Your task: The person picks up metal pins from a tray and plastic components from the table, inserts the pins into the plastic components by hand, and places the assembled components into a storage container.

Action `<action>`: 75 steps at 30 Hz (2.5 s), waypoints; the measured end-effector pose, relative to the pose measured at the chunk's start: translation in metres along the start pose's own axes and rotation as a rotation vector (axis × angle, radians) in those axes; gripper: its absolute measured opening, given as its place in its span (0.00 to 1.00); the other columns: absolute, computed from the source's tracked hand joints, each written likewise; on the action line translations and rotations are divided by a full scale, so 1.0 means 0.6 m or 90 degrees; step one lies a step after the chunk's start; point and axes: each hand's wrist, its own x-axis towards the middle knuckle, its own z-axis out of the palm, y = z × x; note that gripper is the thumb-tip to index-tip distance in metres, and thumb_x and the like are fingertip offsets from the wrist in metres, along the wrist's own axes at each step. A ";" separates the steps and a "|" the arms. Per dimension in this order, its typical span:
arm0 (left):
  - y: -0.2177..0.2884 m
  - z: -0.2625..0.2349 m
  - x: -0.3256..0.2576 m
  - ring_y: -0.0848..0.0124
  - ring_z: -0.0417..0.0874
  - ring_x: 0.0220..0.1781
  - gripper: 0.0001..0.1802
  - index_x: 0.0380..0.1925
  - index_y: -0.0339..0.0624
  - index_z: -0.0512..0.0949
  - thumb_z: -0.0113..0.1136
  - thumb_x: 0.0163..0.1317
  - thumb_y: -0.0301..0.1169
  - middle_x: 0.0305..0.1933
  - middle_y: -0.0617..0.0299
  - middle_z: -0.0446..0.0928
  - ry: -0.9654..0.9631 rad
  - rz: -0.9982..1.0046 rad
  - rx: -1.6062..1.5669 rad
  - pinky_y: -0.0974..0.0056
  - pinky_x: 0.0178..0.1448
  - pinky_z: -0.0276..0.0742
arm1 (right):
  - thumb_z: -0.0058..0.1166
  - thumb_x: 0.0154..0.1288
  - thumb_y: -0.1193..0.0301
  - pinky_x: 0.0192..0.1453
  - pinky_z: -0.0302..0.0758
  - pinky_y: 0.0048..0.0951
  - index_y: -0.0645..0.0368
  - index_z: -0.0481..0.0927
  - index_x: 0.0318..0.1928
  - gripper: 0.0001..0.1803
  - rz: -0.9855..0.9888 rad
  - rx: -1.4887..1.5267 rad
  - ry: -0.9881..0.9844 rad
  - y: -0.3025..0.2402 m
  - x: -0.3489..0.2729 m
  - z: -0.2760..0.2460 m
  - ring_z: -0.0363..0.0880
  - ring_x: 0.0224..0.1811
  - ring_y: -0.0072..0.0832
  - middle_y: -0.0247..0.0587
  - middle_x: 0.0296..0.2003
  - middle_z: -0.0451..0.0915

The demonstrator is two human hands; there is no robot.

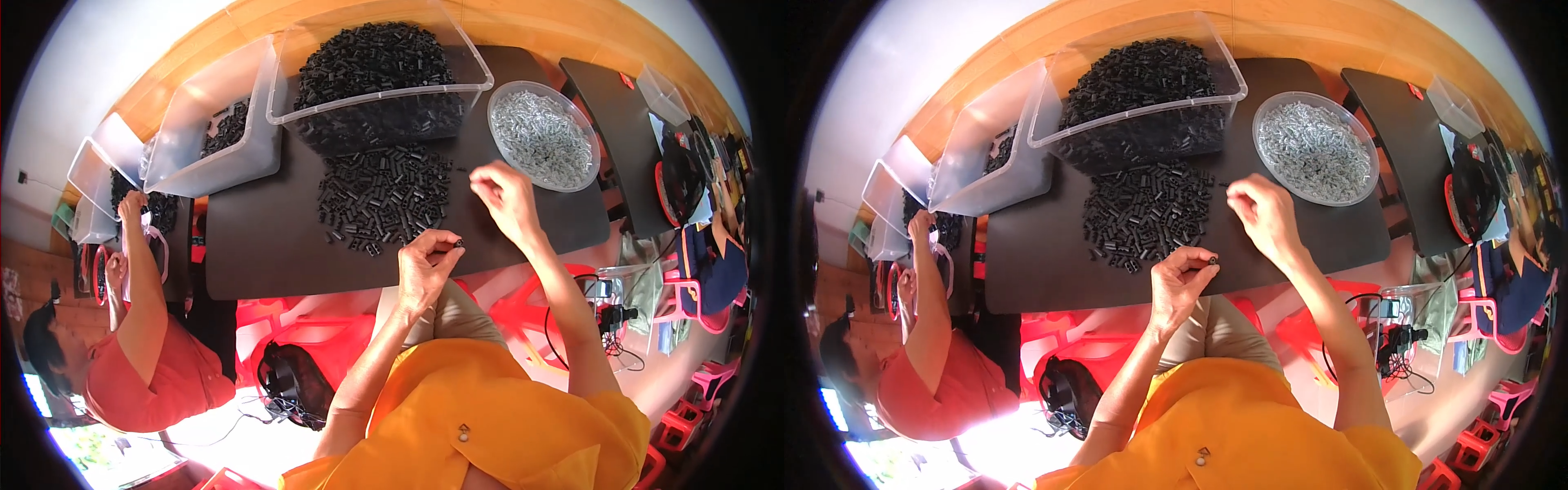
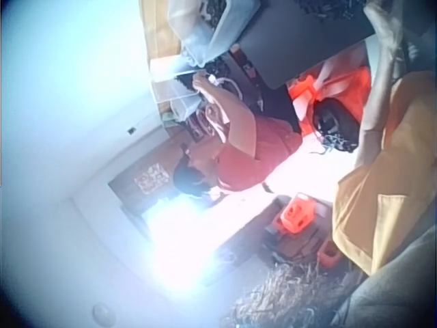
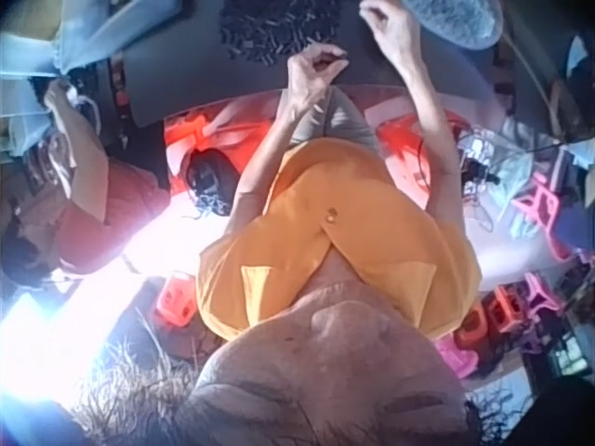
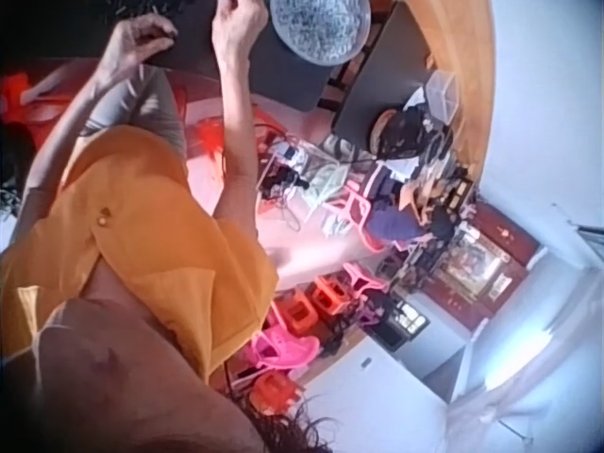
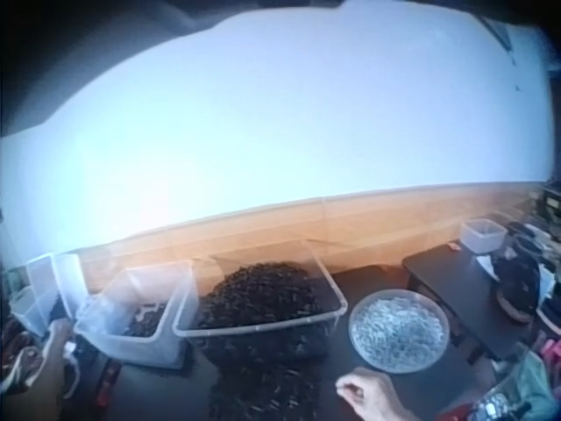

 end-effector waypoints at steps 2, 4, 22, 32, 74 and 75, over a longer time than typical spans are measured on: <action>0.001 0.000 0.002 0.80 0.79 0.34 0.08 0.35 0.34 0.78 0.61 0.54 0.17 0.33 0.63 0.80 -0.014 -0.030 0.007 0.76 0.41 0.76 | 0.59 0.53 0.81 0.29 0.73 0.26 0.63 0.77 0.35 0.08 -0.093 -0.129 0.024 0.035 0.032 0.020 0.76 0.28 0.29 0.38 0.31 0.76; 0.001 -0.002 0.001 0.78 0.80 0.34 0.07 0.35 0.33 0.77 0.60 0.55 0.16 0.33 0.62 0.80 -0.012 -0.046 -0.028 0.74 0.42 0.77 | 0.58 0.52 0.81 0.32 0.74 0.31 0.62 0.77 0.36 0.09 -0.129 -0.145 0.021 0.045 0.047 0.028 0.76 0.32 0.38 0.41 0.31 0.76; 0.019 -0.005 0.005 0.76 0.82 0.31 0.07 0.36 0.31 0.77 0.60 0.56 0.18 0.30 0.59 0.80 0.002 -0.105 -0.163 0.72 0.39 0.81 | 0.57 0.57 0.79 0.40 0.77 0.22 0.66 0.81 0.37 0.07 0.335 0.480 -0.198 -0.028 -0.051 -0.002 0.80 0.31 0.22 0.39 0.30 0.81; 0.021 -0.006 0.004 0.75 0.82 0.30 0.07 0.36 0.30 0.78 0.60 0.56 0.18 0.31 0.57 0.80 0.002 -0.111 -0.162 0.71 0.38 0.82 | 0.57 0.58 0.81 0.37 0.77 0.20 0.69 0.81 0.37 0.06 0.200 0.356 -0.206 -0.041 -0.054 -0.003 0.79 0.30 0.21 0.39 0.30 0.79; 0.044 -0.022 0.014 0.75 0.81 0.34 0.08 0.36 0.33 0.76 0.60 0.56 0.20 0.34 0.59 0.80 -0.057 -0.192 -0.230 0.70 0.42 0.80 | 0.61 0.48 0.76 0.42 0.75 0.36 0.60 0.69 0.53 0.28 -0.138 -0.071 -0.207 -0.078 -0.065 -0.023 0.73 0.38 0.38 0.43 0.36 0.71; 0.043 -0.020 0.014 0.75 0.81 0.34 0.08 0.36 0.33 0.76 0.60 0.56 0.21 0.34 0.59 0.80 -0.052 -0.180 -0.239 0.71 0.42 0.79 | 0.62 0.47 0.73 0.40 0.75 0.35 0.60 0.70 0.51 0.27 -0.174 -0.139 -0.205 -0.079 -0.064 -0.021 0.73 0.38 0.37 0.42 0.35 0.71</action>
